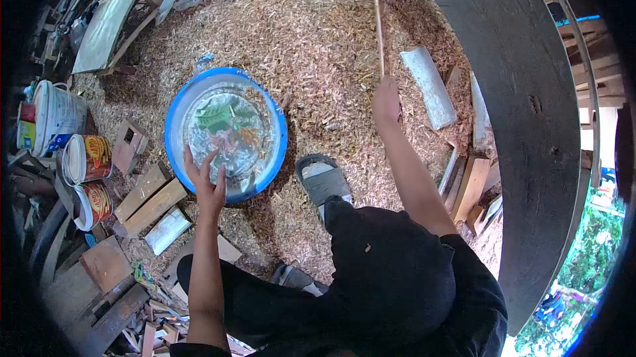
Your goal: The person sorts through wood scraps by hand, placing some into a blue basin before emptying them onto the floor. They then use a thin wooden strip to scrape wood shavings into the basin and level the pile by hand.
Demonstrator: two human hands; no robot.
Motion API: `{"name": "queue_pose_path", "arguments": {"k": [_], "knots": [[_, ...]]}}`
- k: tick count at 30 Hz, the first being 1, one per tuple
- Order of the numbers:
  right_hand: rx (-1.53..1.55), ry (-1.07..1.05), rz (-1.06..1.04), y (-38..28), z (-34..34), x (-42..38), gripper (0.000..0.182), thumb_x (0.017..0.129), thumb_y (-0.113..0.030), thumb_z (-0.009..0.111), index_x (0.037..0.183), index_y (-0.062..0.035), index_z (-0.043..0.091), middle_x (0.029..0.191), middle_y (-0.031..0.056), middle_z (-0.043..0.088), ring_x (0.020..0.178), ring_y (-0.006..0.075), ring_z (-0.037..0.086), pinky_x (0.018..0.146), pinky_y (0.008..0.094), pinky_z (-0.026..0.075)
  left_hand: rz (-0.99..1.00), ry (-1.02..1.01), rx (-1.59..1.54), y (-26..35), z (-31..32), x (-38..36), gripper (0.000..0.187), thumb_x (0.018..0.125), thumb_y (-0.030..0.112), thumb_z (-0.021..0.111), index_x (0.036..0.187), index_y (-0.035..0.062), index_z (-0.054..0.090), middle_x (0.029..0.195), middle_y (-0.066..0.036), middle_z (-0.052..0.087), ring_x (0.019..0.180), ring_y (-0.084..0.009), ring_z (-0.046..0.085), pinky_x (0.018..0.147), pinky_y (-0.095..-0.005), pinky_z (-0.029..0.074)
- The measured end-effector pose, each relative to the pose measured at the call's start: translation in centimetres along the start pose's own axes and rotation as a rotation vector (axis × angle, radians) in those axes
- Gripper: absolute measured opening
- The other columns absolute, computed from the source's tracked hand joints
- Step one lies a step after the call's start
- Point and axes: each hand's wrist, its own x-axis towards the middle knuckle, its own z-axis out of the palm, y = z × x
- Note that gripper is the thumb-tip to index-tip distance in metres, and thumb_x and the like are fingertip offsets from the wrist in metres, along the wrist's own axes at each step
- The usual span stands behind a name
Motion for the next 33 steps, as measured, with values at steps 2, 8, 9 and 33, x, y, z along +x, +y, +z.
{"name": "queue_pose_path", "arguments": {"k": [2, 8, 9, 33], "knots": [[-0.002, -0.026, -0.052, -0.1, 0.7, 1.1, 0.028, 0.105, -0.009, 0.055, 0.13, 0.0033, 0.053, 0.123, 0.0291, 0.059, 0.109, 0.0472, 0.063, 0.097, 0.0548, 0.053, -0.004, 0.001, 0.006, -0.7, -0.3, -0.3, 0.041, 0.097, 0.011, 0.074, 0.137, 0.0154, 0.069, 0.176, -0.027, 0.019, 0.163, -0.0473, 0.016, 0.129, -0.0572, 0.017], [-0.2, -0.177, -0.098, -2.1, 0.5, 1.7, 0.037, 0.099, -0.002, 0.052, 0.136, 0.0032, 0.048, 0.128, 0.0279, 0.059, 0.106, 0.0455, 0.069, 0.085, 0.0519, 0.062, -0.057, 0.03, -0.026, -1.1, -0.8, -0.1, 0.042, 0.096, 0.011, 0.075, 0.137, 0.0145, 0.069, 0.175, -0.027, 0.019, 0.163, -0.0476, 0.017, 0.129, -0.0567, 0.018], [-0.183, -0.092, -0.258, -0.8, 2.8, 1.6, 0.038, 0.099, -0.003, 0.052, 0.136, 0.0032, 0.048, 0.129, 0.0276, 0.059, 0.106, 0.0459, 0.069, 0.086, 0.052, 0.062, -0.065, 0.031, -0.033, -1.1, -0.8, 0.1, 0.042, 0.096, 0.011, 0.075, 0.137, 0.0143, 0.069, 0.175, -0.027, 0.02, 0.163, -0.0477, 0.017, 0.129, -0.0566, 0.018], [0.041, -0.186, -0.312, -6.5, 0.8, -0.7, 0.03, 0.099, -0.008, 0.056, 0.127, 0.0032, 0.054, 0.122, 0.0291, 0.063, 0.1, 0.0494, 0.069, 0.09, 0.0552, 0.058, -0.053, -0.003, -0.018, -0.2, 0.7, 1.2, 0.048, 0.094, 0.011, 0.077, 0.14, 0.016, 0.067, 0.176, -0.027, 0.016, 0.163, -0.0478, 0.014, 0.13, -0.0568, 0.017]]}}
